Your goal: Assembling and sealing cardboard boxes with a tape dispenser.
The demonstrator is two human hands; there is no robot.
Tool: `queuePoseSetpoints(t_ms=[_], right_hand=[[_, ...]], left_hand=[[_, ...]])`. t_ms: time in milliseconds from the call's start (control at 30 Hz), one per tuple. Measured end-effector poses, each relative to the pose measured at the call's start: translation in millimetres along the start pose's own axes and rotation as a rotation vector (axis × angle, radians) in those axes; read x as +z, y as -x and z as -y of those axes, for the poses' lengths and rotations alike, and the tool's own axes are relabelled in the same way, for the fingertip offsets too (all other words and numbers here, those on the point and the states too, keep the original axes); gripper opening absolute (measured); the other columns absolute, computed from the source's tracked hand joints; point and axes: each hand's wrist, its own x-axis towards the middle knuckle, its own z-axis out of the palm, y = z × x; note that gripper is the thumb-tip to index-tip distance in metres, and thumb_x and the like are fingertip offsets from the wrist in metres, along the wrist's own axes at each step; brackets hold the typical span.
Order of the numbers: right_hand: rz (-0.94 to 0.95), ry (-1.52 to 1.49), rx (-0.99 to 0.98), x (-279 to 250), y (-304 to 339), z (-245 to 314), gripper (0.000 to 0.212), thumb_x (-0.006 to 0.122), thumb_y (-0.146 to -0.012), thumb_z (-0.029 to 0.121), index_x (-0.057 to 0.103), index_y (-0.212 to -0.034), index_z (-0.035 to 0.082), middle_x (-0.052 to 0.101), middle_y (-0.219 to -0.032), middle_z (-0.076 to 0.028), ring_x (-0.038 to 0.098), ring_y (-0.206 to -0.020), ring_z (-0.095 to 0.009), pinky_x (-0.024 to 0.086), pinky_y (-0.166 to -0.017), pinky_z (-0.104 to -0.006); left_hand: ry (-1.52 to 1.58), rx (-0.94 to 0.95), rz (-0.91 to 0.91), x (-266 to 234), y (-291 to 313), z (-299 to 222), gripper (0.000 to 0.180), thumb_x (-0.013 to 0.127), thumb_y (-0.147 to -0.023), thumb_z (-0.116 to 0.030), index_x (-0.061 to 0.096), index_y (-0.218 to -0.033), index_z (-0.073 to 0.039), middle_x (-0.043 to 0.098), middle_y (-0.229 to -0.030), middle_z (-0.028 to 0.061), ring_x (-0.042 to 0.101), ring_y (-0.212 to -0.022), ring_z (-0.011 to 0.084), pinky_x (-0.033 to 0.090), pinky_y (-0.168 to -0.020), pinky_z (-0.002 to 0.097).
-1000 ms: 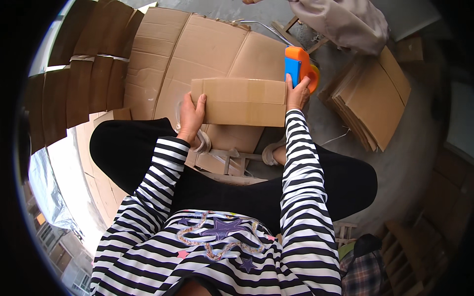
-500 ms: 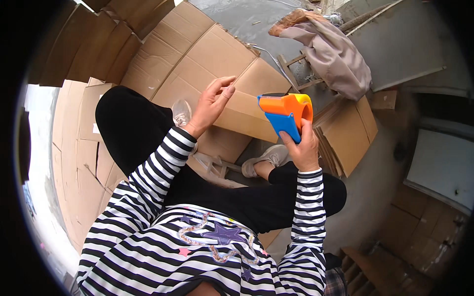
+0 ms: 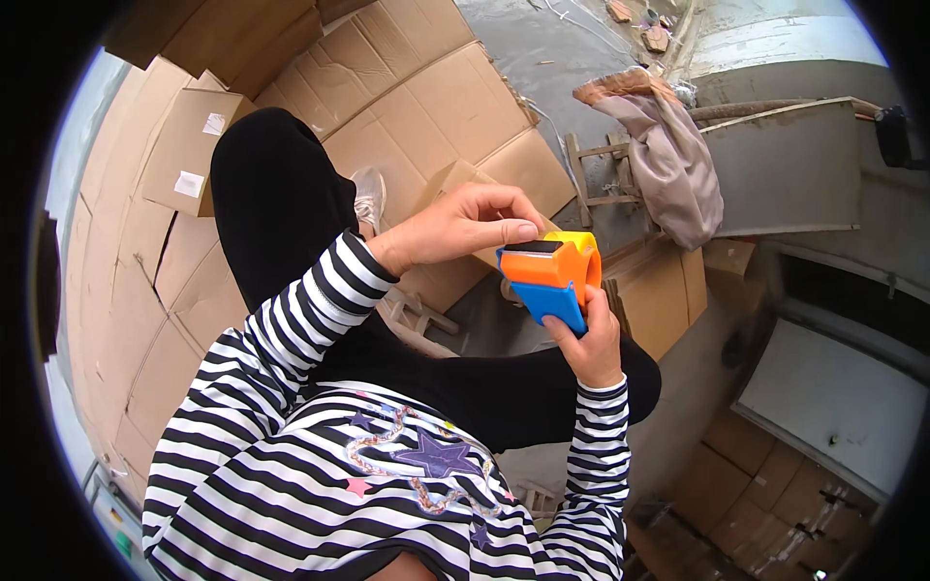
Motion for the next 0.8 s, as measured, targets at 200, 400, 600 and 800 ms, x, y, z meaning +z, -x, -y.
queuePoseSetpoints(t_ms=[200, 400, 600, 800], right_hand=[[0.187, -0.138, 0.013, 1, -29, -7, 0.043, 0.068, -0.082, 0.032, 0.050, -0.105, 0.000, 0.062, -0.083, -0.012, 0.061, -0.071, -0.021, 0.049, -0.066, -0.0305], [0.289, -0.135, 0.097, 15, -86, -14, 0.047, 0.063, -0.084, 0.043, 0.053, -0.095, -0.002, 0.061, -0.075, -0.011, 0.059, -0.066, -0.017, 0.048, -0.062, -0.0305], [0.386, -0.168, 0.165, 28, -119, -18, 0.051, 0.065, -0.082, 0.045, 0.057, -0.091, -0.004, 0.060, -0.069, -0.012, 0.059, -0.062, -0.016, 0.048, -0.059, -0.0303], [0.558, 0.044, 0.232, 21, -127, -16, 0.041, 0.063, -0.085, 0.039, 0.057, -0.088, -0.002, 0.060, -0.073, -0.007, 0.056, -0.066, -0.010, 0.046, -0.061, -0.0254]], left_hand=[[0.012, -0.071, -0.142, -18, -5, 31, 0.017, 0.059, -0.092, -0.018, 0.061, -0.095, -0.002, 0.061, -0.084, -0.0017, 0.055, -0.079, 0.0050, 0.046, -0.071, 0.0209], [-0.190, -0.016, -0.489, -49, -3, 69, 0.015, 0.060, -0.091, -0.016, 0.061, -0.088, -0.002, 0.060, -0.077, -0.0023, 0.053, -0.072, 0.0038, 0.045, -0.064, 0.0204], [-0.242, -0.084, -0.730, -81, 19, 84, 0.016, 0.061, -0.090, -0.016, 0.059, -0.083, -0.002, 0.056, -0.071, -0.0033, 0.050, -0.067, 0.0036, 0.041, -0.060, 0.0202], [-0.417, -0.135, -0.919, -103, 37, 112, 0.018, 0.063, -0.088, -0.017, 0.058, -0.078, -0.003, 0.053, -0.064, -0.0039, 0.045, -0.059, 0.0030, 0.037, -0.053, 0.0204]])
